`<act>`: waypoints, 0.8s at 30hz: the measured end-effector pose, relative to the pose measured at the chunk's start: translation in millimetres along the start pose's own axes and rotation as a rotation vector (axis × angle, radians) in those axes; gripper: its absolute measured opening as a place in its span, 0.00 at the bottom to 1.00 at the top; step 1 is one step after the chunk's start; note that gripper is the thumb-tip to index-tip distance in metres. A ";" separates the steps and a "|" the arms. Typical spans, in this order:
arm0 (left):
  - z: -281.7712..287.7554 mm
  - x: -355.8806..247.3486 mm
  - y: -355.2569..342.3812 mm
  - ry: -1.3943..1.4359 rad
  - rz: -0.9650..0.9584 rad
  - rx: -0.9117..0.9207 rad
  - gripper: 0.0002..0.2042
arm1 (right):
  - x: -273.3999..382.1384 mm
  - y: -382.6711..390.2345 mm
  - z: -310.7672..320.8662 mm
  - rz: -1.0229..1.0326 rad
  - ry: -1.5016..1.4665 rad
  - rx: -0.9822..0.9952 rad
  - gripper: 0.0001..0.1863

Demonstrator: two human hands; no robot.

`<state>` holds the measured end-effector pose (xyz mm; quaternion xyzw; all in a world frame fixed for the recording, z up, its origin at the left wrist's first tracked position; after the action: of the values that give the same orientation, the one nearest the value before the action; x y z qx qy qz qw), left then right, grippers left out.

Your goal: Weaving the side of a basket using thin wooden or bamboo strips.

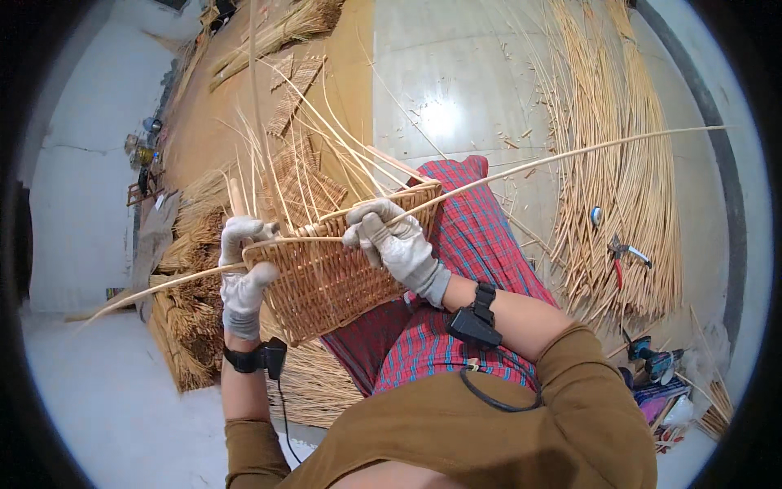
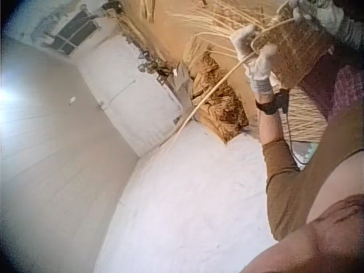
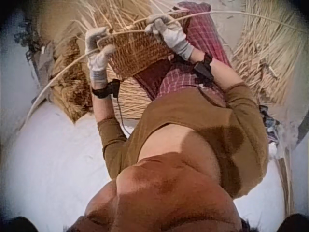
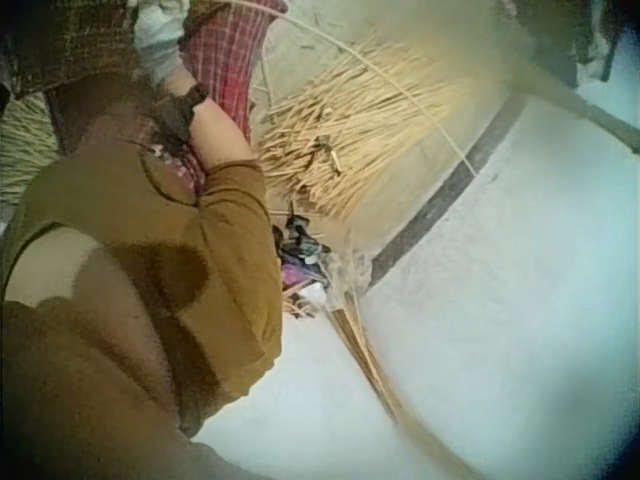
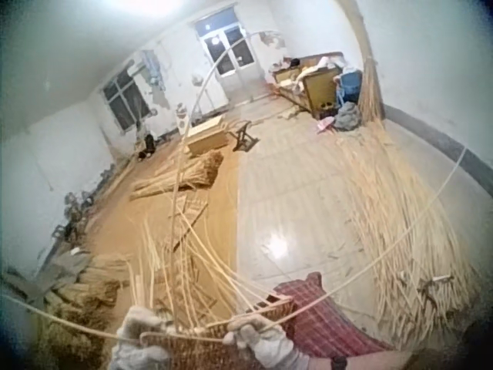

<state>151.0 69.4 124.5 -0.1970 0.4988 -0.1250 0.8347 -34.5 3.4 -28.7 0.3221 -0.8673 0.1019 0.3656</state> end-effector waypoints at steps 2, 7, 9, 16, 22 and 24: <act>-0.3 0.4 2.0 -0.076 0.007 -0.014 0.20 | 2.5 -1.4 1.5 0.021 0.031 0.012 0.14; -2.1 -5.5 -7.7 -0.284 0.130 0.059 0.10 | 6.4 10.5 2.9 0.040 0.045 0.047 0.13; -4.4 -9.4 -14.6 -0.307 0.120 0.068 0.10 | 7.9 15.5 3.8 0.036 0.054 0.082 0.12; -4.3 -11.8 -22.0 -0.439 0.174 0.114 0.10 | 38.4 38.2 1.9 0.059 0.175 0.115 0.13; -5.5 -13.1 -18.9 -0.366 0.232 0.068 0.10 | 92.7 64.9 -25.4 0.385 0.479 0.307 0.13; -6.2 -13.6 -18.6 -0.353 0.264 0.053 0.10 | 111.6 59.6 -37.0 0.508 0.569 0.447 0.11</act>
<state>138.9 57.1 140.9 -0.1265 0.3631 0.0088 0.9231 -109.8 10.6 79.2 0.1290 -0.7404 0.4582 0.4746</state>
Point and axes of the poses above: each hand's wrist, its own y-axis away from the middle knuckle, its own z-axis out of the back of the hand, x = y × z, the point moved 4 cm from there along -y, towards the middle knuckle, and after that the axes turned 11 degrees about -z, right-handed, at the moved point
